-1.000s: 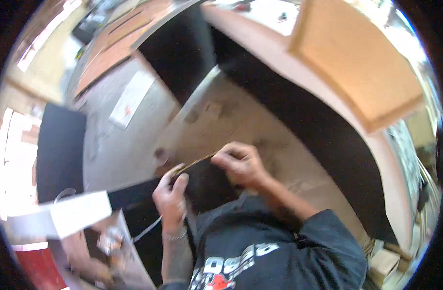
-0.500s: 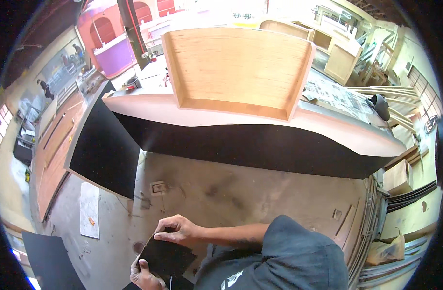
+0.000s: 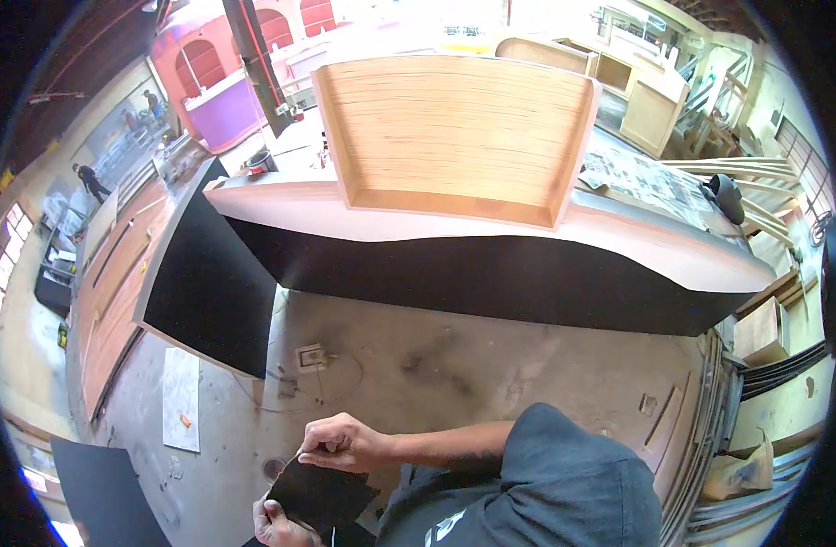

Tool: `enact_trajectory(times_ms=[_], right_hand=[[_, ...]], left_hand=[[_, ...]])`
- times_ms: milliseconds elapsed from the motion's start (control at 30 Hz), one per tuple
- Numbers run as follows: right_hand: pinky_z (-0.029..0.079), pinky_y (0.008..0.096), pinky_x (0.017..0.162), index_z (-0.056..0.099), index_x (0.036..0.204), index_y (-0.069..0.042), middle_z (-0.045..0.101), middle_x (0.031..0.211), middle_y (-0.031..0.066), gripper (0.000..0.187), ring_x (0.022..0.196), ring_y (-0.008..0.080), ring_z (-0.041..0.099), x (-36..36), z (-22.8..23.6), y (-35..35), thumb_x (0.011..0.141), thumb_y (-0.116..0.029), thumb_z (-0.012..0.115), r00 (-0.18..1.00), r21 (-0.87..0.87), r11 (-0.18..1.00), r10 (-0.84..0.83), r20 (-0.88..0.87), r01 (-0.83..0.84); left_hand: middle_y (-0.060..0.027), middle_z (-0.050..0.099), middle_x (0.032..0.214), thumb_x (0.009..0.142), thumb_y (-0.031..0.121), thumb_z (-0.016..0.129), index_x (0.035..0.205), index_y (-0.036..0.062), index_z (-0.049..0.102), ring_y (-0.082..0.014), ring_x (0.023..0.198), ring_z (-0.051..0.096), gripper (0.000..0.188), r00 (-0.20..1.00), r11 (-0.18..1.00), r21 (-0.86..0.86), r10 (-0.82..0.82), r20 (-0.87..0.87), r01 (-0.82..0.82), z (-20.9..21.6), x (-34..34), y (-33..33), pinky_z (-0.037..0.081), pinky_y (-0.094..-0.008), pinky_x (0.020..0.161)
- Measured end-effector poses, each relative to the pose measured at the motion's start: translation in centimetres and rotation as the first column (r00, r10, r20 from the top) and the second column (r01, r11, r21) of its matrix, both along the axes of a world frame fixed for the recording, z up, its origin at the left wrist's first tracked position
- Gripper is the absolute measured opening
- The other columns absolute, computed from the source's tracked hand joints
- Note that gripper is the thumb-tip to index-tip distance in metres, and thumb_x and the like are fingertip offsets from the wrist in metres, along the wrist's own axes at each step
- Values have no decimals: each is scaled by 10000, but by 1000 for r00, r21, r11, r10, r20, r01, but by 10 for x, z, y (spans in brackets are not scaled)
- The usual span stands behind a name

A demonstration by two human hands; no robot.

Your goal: The person sands the edges of a wooden drawer using sandpaper and then using an electric sander.

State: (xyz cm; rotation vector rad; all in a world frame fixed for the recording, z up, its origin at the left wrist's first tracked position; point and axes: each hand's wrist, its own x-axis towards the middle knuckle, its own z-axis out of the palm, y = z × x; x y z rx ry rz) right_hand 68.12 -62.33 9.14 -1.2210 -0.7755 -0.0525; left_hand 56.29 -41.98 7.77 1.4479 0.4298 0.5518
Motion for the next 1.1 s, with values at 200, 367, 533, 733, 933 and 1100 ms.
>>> enact_trajectory(times_ms=[200, 367, 533, 733, 933, 1100], right_hand=[[391, 283, 520, 653, 911, -35, 617, 790, 57, 69, 617, 117, 521, 3, 3, -1, 917, -49, 721, 1000, -17, 1000, 2, -3, -2], [427, 299, 531, 640, 923, -39, 635, 819, 82, 77, 627, 171, 571, 8, 15, -5, 911, -35, 716, 984, 52, 997, -61, 165, 53], [447, 307, 552, 630, 914, -37, 642, 815, 92, 93, 655, 194, 606, 5, 21, -10, 904, -28, 722, 992, 22, 1000, -12, 125, 9], [456, 319, 576, 628, 908, -38, 636, 799, 90, 98, 675, 207, 611, 5, 20, -7, 900, -19, 724, 988, 86, 996, -23, 151, 10], [469, 315, 571, 640, 934, -41, 640, 824, 91, 85, 695, 211, 638, 5, 24, -13, 905, -24, 717, 983, 38, 999, -12, 183, 5], [469, 309, 546, 651, 953, -51, 642, 832, 89, 72, 684, 210, 645, 4, 29, -12, 914, -24, 704, 978, 49, 998, -57, 202, 48]], left_hand=[[-78, 664, 936, 1025, 261, 594, 1095, -33, 629, -161, 790, 614, 304, 996, 992, -92, -79, 46, 83, 21, 2, -24, 515, -269, 684], [-103, 677, 1001, 1027, 238, 590, 1138, -43, 626, -185, 842, 645, 304, 981, 979, -62, -195, 25, 196, 17, -3, -30, 535, -312, 732], [-111, 683, 984, 1014, 174, 590, 1115, -65, 635, -199, 854, 651, 263, 986, 986, -62, -154, 58, 158, 16, -1, -32, 543, -332, 764], [-118, 690, 967, 975, 202, 642, 1079, -64, 650, -212, 846, 659, 286, 993, 995, -33, -91, 80, 94, 10, -3, -28, 551, -347, 783], [-121, 685, 1020, 946, 251, 677, 1153, -60, 626, -198, 863, 653, 377, 972, 968, -110, -219, 84, 228, 0, -4, -20, 548, -330, 778], [-111, 677, 1031, 926, 308, 704, 1170, -71, 607, -178, 859, 635, 461, 960, 974, 5, -225, 165, 228, -17, -8, -23, 525, -309, 788]])
